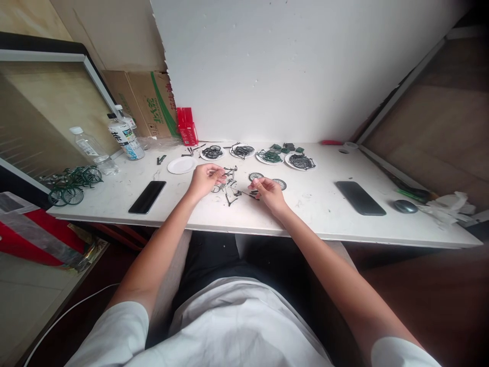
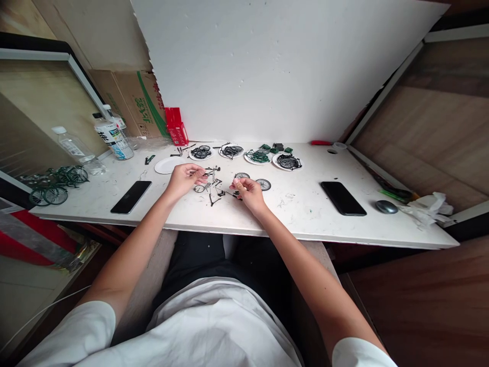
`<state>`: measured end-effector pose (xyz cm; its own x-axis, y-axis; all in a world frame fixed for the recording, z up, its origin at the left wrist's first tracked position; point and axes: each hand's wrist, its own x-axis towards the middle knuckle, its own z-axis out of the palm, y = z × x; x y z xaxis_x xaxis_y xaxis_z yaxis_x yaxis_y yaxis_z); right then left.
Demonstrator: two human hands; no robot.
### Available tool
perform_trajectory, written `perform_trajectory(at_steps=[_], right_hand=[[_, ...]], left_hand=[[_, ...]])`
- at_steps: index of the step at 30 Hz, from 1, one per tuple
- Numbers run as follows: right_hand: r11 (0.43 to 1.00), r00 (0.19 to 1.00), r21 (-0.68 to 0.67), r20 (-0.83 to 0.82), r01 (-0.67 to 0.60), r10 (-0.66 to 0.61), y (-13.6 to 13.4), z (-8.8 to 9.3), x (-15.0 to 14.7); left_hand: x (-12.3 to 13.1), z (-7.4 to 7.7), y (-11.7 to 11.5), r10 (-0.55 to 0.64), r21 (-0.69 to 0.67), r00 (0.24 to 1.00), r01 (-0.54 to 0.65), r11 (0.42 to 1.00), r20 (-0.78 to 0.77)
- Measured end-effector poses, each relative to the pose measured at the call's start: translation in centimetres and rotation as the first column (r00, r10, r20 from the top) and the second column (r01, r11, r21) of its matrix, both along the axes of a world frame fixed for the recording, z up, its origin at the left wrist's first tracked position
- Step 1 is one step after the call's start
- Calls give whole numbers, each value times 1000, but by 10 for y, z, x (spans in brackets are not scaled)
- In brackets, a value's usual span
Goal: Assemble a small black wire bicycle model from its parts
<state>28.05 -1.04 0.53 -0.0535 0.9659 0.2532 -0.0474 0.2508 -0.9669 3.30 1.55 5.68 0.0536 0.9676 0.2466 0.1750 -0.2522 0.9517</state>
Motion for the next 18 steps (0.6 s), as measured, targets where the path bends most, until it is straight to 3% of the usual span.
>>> perform_trajectory(at_steps=[4,9,13,18], right_hand=[[991,990,121,122,51,-65,-2,-3,-2],[942,904,314,358,117,-232,-6,-9,-2],[935,866,353,462,17,-190,-7,-11,-4],[897,795,429,578,-104,-185,-6,-12,-5]], left_hand=[[-24,-3,15,53,-8,998,-53,999,-36],[-42,-28,37,129,54,987,-124,991,-97],[-43,-48,44,274,150,943,-248,957,-191],[-40,-55,38,365,251,847,-284,925,-387]])
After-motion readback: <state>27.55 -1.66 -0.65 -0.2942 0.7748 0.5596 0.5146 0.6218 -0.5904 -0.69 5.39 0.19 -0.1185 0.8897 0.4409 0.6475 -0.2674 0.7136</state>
